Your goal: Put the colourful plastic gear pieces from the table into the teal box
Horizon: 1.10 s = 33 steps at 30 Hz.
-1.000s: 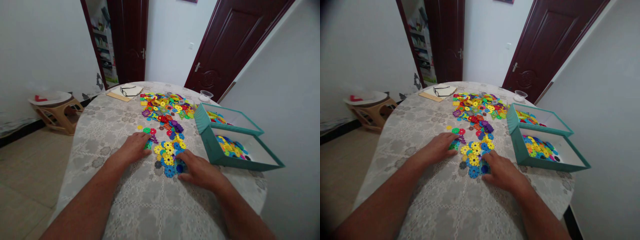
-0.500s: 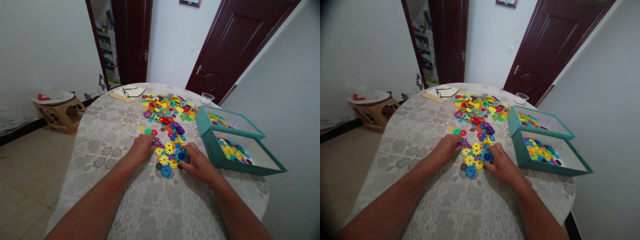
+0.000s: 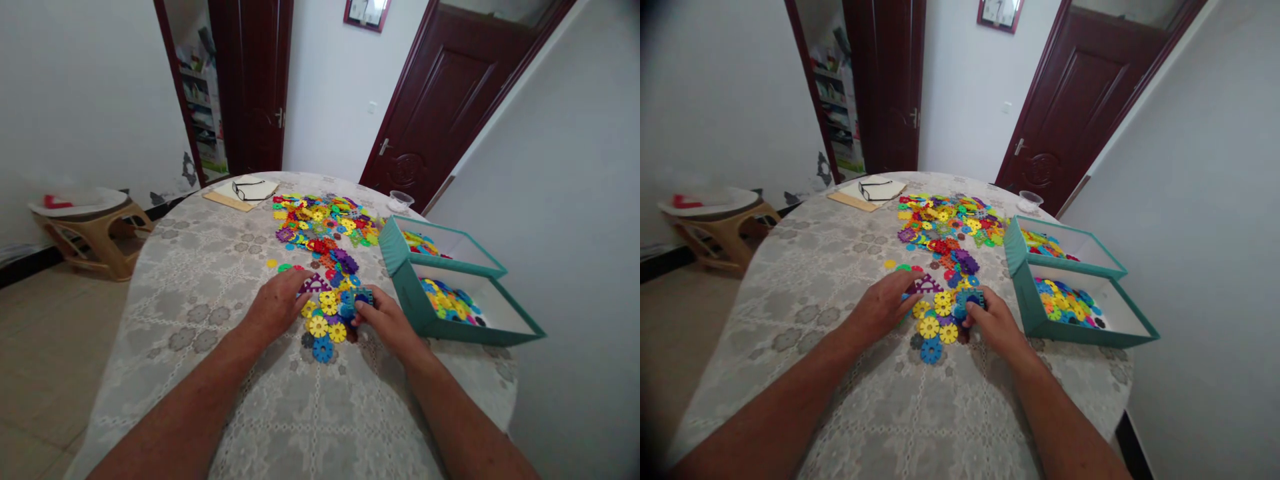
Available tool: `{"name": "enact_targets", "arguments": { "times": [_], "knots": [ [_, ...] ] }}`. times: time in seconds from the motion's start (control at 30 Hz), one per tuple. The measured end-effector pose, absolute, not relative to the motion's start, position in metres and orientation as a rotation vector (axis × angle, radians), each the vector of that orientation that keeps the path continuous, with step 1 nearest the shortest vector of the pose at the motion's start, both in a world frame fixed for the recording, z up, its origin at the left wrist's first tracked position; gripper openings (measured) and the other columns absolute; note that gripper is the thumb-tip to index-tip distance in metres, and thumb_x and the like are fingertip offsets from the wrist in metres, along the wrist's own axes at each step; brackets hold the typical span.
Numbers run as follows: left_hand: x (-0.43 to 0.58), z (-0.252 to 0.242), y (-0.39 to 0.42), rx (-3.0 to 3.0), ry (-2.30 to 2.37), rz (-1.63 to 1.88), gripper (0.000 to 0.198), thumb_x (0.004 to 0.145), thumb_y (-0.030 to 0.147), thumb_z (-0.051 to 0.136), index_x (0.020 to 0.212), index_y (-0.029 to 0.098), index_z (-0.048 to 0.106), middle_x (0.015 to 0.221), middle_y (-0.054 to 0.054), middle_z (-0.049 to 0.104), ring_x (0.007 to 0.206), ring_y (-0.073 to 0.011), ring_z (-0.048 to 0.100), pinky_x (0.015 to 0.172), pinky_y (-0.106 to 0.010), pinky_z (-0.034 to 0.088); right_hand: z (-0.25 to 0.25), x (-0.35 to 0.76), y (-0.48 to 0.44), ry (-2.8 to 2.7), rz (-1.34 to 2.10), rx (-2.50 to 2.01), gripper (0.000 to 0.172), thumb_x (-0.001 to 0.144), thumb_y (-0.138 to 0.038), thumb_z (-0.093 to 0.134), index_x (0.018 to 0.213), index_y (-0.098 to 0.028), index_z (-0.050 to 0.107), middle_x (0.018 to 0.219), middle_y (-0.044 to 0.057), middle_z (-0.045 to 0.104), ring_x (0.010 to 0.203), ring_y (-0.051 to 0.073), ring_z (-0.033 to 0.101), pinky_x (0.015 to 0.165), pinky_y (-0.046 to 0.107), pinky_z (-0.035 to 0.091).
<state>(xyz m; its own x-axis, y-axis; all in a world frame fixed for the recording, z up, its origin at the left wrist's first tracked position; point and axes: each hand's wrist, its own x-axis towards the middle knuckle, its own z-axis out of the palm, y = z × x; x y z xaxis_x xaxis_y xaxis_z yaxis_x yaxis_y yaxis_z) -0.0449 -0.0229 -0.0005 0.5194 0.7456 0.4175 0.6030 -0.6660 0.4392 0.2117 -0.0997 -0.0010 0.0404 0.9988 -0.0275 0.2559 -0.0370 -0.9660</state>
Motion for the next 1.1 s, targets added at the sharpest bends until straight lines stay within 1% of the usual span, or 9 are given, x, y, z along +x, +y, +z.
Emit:
{"name": "enact_targets", "arguments": {
  "times": [0.13, 0.27, 0.47, 0.6, 0.7, 0.87, 0.97, 1.03, 1.1],
  "knots": [
    [-0.045, -0.002, -0.023, 2.531, 1.163, 0.872, 0.039, 0.099, 0.026, 0.057, 0.137, 0.021, 0.058, 0.128, -0.012, 0.069, 0.124, -0.0268, 0.063, 0.109, -0.043, 0.05, -0.008, 0.215, -0.095, -1.161, 1.213, -1.31, 0.034, 0.089, -0.038, 0.07, 0.118, -0.023, 0.059, 0.076, -0.002, 0.066, 0.069, 0.017, 0.066, 0.069, 0.033, 0.056],
    [-0.045, -0.004, -0.022, 2.539, 1.187, 0.859, 0.039, 0.099, 0.028, 0.057, 0.137, 0.022, 0.058, 0.131, -0.011, 0.069, 0.124, -0.027, 0.063, 0.108, -0.043, 0.05, -0.011, 0.216, -0.094, -1.112, 1.248, -1.273, 0.035, 0.086, -0.041, 0.073, 0.114, -0.024, 0.063, 0.083, 0.001, 0.067, 0.075, 0.019, 0.067, 0.075, 0.036, 0.058],
    [-0.043, -0.009, -0.022, 2.568, 1.197, 0.834, 0.039, 0.1, 0.029, 0.055, 0.138, 0.023, 0.059, 0.134, -0.011, 0.069, 0.126, -0.027, 0.063, 0.109, -0.042, 0.05, -0.003, 0.211, -0.098, -1.338, 1.039, -1.401, 0.032, 0.097, -0.047, 0.058, 0.118, -0.024, 0.066, 0.091, 0.005, 0.069, 0.083, 0.022, 0.069, 0.08, 0.039, 0.059],
    [-0.042, -0.012, -0.021, 2.559, 1.169, 0.858, 0.038, 0.1, 0.03, 0.055, 0.137, 0.024, 0.059, 0.134, -0.01, 0.069, 0.124, -0.0277, 0.064, 0.108, -0.044, 0.05, -0.003, 0.206, -0.098, -1.581, 0.678, -1.402, 0.025, 0.093, -0.031, 0.058, 0.11, -0.025, 0.075, 0.114, 0.009, 0.069, 0.109, 0.025, 0.065, 0.102, 0.042, 0.051],
    [-0.043, -0.013, -0.02, 2.562, 1.152, 0.859, 0.038, 0.1, 0.03, 0.054, 0.137, 0.023, 0.06, 0.134, -0.011, 0.07, 0.124, -0.0292, 0.064, 0.108, -0.046, 0.05, -0.01, 0.203, -0.097, -1.656, 0.581, -1.399, 0.032, 0.088, -0.02, 0.058, 0.114, -0.025, 0.076, 0.12, 0.008, 0.067, 0.116, 0.024, 0.063, 0.107, 0.041, 0.047],
    [-0.043, -0.018, -0.017, 2.551, 1.155, 0.887, 0.039, 0.099, 0.032, 0.054, 0.136, 0.023, 0.062, 0.135, -0.012, 0.069, 0.125, -0.0308, 0.064, 0.108, -0.048, 0.051, -0.005, 0.2, -0.097, -1.729, 0.521, -1.403, 0.026, 0.093, -0.023, 0.058, 0.112, -0.024, 0.075, 0.118, 0.008, 0.069, 0.114, 0.023, 0.064, 0.105, 0.038, 0.048],
    [-0.044, -0.021, -0.016, 2.529, 1.149, 0.922, 0.04, 0.098, 0.034, 0.055, 0.136, 0.024, 0.062, 0.134, -0.011, 0.07, 0.124, -0.0312, 0.065, 0.108, -0.049, 0.052, 0.012, 0.203, -0.101, -1.715, 0.498, -1.508, 0.024, 0.1, -0.033, 0.052, 0.098, -0.023, 0.074, 0.092, 0.005, 0.072, 0.089, 0.022, 0.068, 0.086, 0.036, 0.053],
    [-0.045, -0.02, -0.015, 2.524, 1.151, 0.934, 0.04, 0.098, 0.034, 0.055, 0.136, 0.025, 0.063, 0.133, -0.011, 0.071, 0.122, -0.0307, 0.066, 0.107, -0.048, 0.053, 0.026, 0.208, -0.103, -1.636, 0.521, -1.592, 0.024, 0.1, -0.038, 0.054, 0.108, -0.024, 0.072, 0.075, 0.001, 0.069, 0.072, 0.019, 0.066, 0.072, 0.032, 0.051],
    [-0.045, -0.018, -0.016, 2.528, 1.146, 0.935, 0.039, 0.099, 0.035, 0.054, 0.136, 0.025, 0.063, 0.132, -0.011, 0.072, 0.121, -0.03, 0.067, 0.107, -0.047, 0.053, 0.041, 0.218, -0.104, -1.558, 0.502, -1.626, 0.037, 0.098, -0.041, 0.057, 0.13, -0.024, 0.064, 0.067, -0.003, 0.065, 0.063, 0.017, 0.065, 0.065, 0.029, 0.05]
  ]
}}
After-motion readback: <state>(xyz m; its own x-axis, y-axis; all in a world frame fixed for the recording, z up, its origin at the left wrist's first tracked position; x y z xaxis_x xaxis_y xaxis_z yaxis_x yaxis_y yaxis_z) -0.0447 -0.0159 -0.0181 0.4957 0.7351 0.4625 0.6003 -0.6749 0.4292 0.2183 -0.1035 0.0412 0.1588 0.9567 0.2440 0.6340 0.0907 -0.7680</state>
